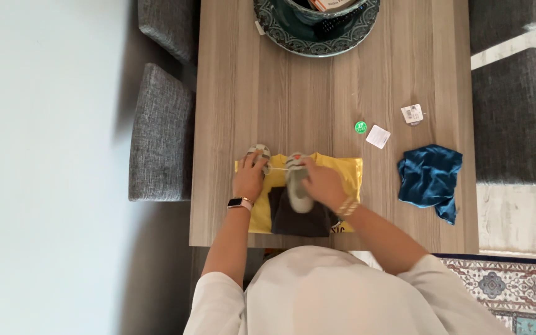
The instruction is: Cleaning a table and then organizing and folding children's clothing items and accessories.
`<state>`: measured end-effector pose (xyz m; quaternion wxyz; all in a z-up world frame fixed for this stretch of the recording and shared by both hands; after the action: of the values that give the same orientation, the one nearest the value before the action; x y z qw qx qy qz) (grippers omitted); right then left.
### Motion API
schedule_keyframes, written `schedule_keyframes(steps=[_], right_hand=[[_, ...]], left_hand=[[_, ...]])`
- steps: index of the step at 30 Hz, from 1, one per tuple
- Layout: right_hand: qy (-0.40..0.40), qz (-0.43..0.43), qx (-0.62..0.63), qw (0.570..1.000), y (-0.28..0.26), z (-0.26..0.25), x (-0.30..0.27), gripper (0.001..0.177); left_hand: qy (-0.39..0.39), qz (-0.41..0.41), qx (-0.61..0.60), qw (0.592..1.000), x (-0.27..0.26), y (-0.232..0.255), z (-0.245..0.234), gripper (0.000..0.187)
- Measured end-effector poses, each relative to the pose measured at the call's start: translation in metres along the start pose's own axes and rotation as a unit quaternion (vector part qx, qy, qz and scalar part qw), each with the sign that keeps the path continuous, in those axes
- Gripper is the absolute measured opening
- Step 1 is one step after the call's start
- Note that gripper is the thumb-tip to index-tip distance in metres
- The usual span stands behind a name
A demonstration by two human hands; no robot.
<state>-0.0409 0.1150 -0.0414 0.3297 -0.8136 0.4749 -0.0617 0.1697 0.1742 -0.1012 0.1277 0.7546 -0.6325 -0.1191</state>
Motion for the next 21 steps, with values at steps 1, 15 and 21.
schedule_keyframes(steps=[1,15,21], right_hand=[[0.002,0.002,0.0,1.0,0.01,-0.018,-0.008,0.048],[0.201,-0.064,0.001,0.978,0.047,-0.187,-0.127,0.039],[0.202,-0.128,0.052,0.969,0.017,-0.183,-0.145,0.038]], left_hand=[[-0.001,0.003,-0.001,1.0,-0.001,0.0,0.002,0.043],[0.006,0.118,0.041,0.992,0.01,0.094,-0.029,0.061],[0.051,0.181,-0.328,0.926,0.017,0.19,-0.037,0.053]])
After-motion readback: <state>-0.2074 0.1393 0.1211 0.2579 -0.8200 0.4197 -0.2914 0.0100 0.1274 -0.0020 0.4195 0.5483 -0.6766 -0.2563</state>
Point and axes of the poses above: each hand's wrist, its own x-axis towards the middle knuckle, its own z-axis out of the palm, y = z × x, the point moved 6 cm from there along x, towards the middle knuckle, and after that the axes turned 13 degrees about x, right-handed, at the moved point
